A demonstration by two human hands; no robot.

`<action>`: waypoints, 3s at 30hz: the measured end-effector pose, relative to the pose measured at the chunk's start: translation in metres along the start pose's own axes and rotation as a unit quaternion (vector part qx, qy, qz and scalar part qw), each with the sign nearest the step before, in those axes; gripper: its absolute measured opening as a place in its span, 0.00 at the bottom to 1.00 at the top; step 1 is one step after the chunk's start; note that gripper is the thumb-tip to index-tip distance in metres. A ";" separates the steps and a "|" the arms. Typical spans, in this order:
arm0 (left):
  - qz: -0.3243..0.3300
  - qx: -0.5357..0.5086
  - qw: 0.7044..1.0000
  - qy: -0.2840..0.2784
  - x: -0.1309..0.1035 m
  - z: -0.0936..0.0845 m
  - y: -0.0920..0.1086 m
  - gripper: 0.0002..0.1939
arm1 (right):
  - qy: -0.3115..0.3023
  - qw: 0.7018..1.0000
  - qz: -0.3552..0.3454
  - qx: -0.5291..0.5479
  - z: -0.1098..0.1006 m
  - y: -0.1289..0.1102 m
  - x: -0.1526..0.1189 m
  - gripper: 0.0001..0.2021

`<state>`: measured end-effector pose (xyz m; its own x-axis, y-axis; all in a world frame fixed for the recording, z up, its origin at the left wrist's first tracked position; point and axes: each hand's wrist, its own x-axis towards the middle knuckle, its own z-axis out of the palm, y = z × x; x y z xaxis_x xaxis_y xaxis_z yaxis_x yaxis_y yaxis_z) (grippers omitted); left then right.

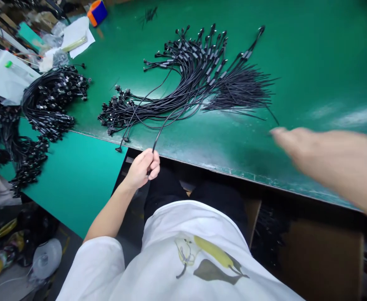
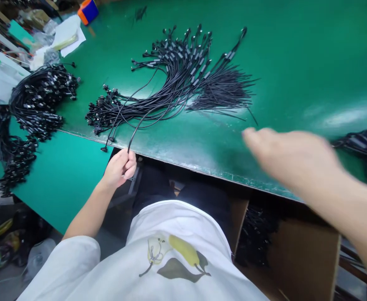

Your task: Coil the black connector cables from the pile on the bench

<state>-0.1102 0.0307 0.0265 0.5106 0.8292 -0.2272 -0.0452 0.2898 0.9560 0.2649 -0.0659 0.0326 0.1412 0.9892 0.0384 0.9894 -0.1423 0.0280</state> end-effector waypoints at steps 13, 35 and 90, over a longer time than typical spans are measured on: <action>-0.016 0.055 0.986 -0.153 0.006 0.056 -0.006 0.20 | 0.098 0.953 -0.284 0.038 -0.042 -0.059 0.022 0.21; -0.114 -0.316 0.942 0.020 0.022 0.035 0.027 0.12 | 0.200 0.958 -0.204 0.035 -0.011 -0.016 0.006 0.14; -0.071 0.040 0.993 -0.083 0.013 0.093 -0.048 0.20 | -0.048 0.477 0.055 0.876 0.009 -0.165 0.024 0.19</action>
<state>-0.0214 -0.0168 -0.0056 0.6414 0.6912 -0.3329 0.1018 0.3535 0.9299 0.1054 -0.0185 0.0201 0.1134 0.9879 -0.1056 -0.5258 -0.0305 -0.8500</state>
